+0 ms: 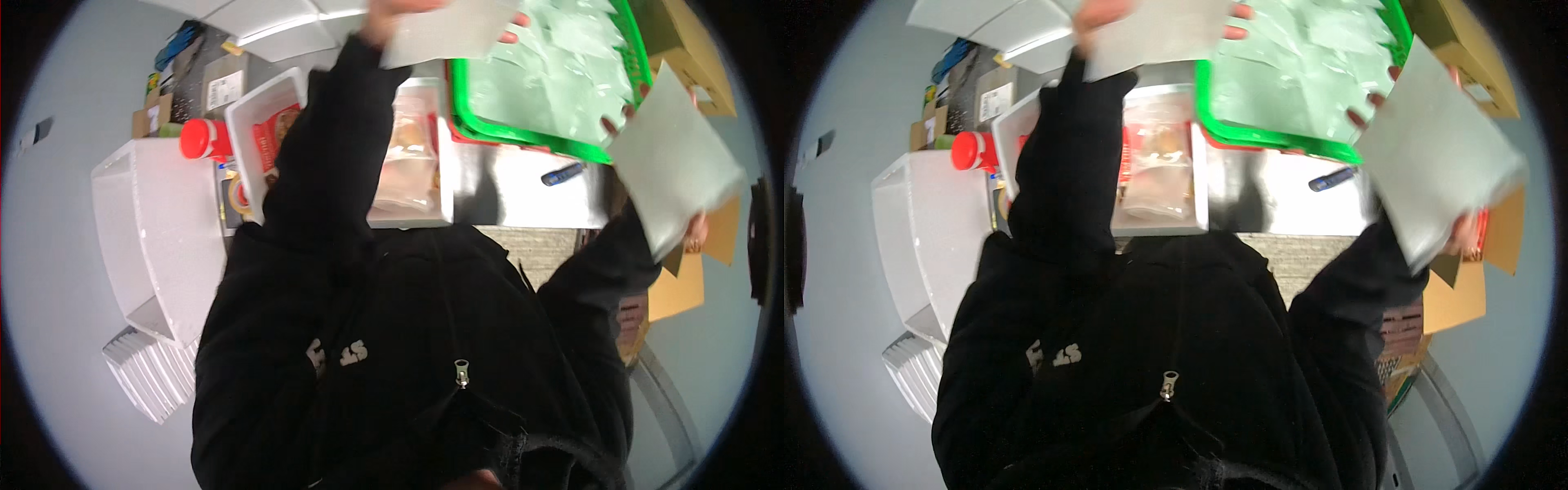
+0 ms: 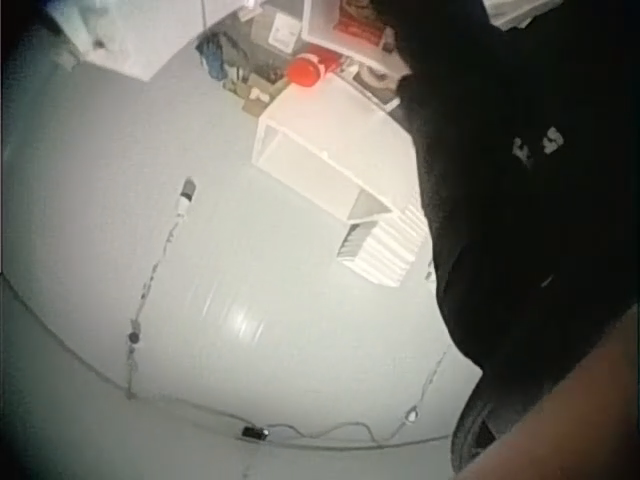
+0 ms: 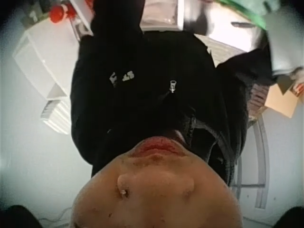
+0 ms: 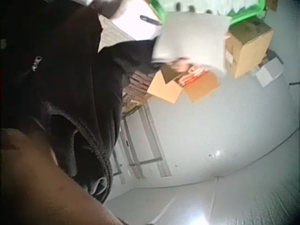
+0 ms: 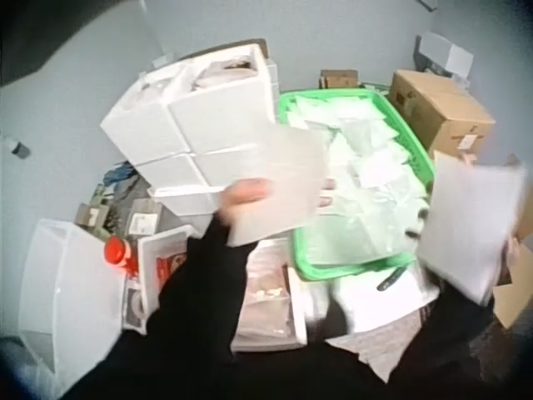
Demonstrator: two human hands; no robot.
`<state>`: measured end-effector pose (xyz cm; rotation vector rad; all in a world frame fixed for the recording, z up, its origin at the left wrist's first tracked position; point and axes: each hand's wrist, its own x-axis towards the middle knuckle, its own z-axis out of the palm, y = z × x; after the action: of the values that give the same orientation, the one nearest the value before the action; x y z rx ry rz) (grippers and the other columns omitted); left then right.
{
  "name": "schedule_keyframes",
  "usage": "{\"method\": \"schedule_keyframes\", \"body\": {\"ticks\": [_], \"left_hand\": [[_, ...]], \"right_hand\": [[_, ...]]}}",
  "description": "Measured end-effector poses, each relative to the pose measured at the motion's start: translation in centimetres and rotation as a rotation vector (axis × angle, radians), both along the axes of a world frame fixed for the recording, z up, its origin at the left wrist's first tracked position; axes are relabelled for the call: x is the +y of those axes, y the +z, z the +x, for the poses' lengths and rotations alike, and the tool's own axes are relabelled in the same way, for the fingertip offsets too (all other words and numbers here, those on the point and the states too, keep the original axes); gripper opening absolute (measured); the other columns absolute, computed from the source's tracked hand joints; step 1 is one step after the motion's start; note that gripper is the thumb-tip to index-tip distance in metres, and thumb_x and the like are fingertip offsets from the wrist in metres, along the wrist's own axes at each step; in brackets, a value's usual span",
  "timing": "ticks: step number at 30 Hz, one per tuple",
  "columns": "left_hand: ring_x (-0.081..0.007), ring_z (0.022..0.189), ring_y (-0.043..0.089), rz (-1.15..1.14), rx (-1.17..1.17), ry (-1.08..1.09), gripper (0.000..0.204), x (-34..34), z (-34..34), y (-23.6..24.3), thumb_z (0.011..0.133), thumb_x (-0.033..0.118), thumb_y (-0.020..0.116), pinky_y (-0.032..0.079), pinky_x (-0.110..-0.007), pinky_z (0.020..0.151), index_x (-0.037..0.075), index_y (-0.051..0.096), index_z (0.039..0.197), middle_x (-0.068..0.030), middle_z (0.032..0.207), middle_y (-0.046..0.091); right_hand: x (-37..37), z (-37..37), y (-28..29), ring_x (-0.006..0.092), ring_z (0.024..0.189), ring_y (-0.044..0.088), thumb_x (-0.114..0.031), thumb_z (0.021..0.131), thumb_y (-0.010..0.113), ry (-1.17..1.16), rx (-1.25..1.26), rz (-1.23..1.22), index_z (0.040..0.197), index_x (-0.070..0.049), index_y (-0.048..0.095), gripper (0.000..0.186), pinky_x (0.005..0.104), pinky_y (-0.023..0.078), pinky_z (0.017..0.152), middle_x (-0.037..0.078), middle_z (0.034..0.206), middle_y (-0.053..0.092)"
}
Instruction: Packing instant food pouches and ice packs into styrofoam shipping containers.
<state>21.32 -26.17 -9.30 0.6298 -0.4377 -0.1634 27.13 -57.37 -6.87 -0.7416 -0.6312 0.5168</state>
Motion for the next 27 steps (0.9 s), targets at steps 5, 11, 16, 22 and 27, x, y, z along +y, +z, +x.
{"method": "schedule_keyframes", "body": {"ticks": [5, 11, 16, 22, 27], "left_hand": [[-0.0308, 0.116, 0.047, 0.645, 0.044, 0.546, 0.081, 14.7, -17.0, 0.5, 0.065, 0.031, 0.076, 0.037, -0.044, 0.098, -0.001, 0.036, 0.128, -0.0191, 0.127, 0.046], [-0.0354, 0.109, 0.05, 1.833, -0.11, 0.905, 0.088, 24.4, -23.4, -9.8, 0.053, 0.028, 0.078, 0.042, -0.042, 0.092, 0.009, 0.038, 0.129, -0.0208, 0.115, 0.049], [-0.0362, 0.106, 0.053, 2.124, -0.127, 0.478, 0.079, 23.3, -23.0, -16.7, 0.055, 0.053, 0.075, 0.042, -0.046, 0.088, 0.013, 0.05, 0.118, -0.0187, 0.109, 0.057], [-0.0291, 0.09, 0.059, 2.153, -0.247, 0.74, 0.036, 20.9, -30.6, -0.8, 0.08, 0.04, 0.06, 0.046, -0.041, 0.077, 0.011, 0.058, 0.101, -0.0117, 0.091, 0.059], [-0.0147, 0.052, 0.053, 1.774, 0.289, 1.335, 0.012, 35.3, -46.6, 7.6, 0.078, 0.012, 0.054, 0.039, -0.031, 0.046, 0.003, 0.052, 0.07, -0.0055, 0.055, 0.05]], "right_hand": [[13.7, -10.8, -3.0, 0.0317, 0.124, 0.038, -0.033, 0.055, 0.077, 0.093, -0.783, -0.368, 0.137, 0.005, 0.028, 0.102, 0.0412, 0.028, 0.103, 0.019, 0.138, 0.032], [32.7, -22.1, -13.9, 0.0366, 0.125, 0.034, -0.031, 0.046, 0.08, 0.491, -1.53, -0.848, 0.138, -0.025, 0.035, 0.102, 0.0537, 0.026, 0.1, 0.018, 0.134, 0.036], [34.9, -23.8, -18.9, 0.0332, 0.128, 0.033, -0.031, 0.049, 0.082, 0.398, -1.525, -0.901, 0.137, -0.017, 0.037, 0.099, 0.0433, 0.023, 0.108, 0.013, 0.135, 0.04], [28.9, -23.7, -15.3, 0.0353, 0.097, 0.06, -0.007, 0.076, 0.066, 0.038, -1.157, -0.888, 0.101, 0.002, 0.062, 0.027, 0.0381, 0.047, 0.085, 0.019, 0.103, 0.062], [23.6, -25.2, -15.0, 0.0184, 0.076, 0.061, -0.003, 0.085, 0.056, -0.508, -0.846, -0.943, 0.091, 0.005, 0.063, 0.011, 0.0274, 0.05, 0.067, 0.013, 0.086, 0.062]]}}
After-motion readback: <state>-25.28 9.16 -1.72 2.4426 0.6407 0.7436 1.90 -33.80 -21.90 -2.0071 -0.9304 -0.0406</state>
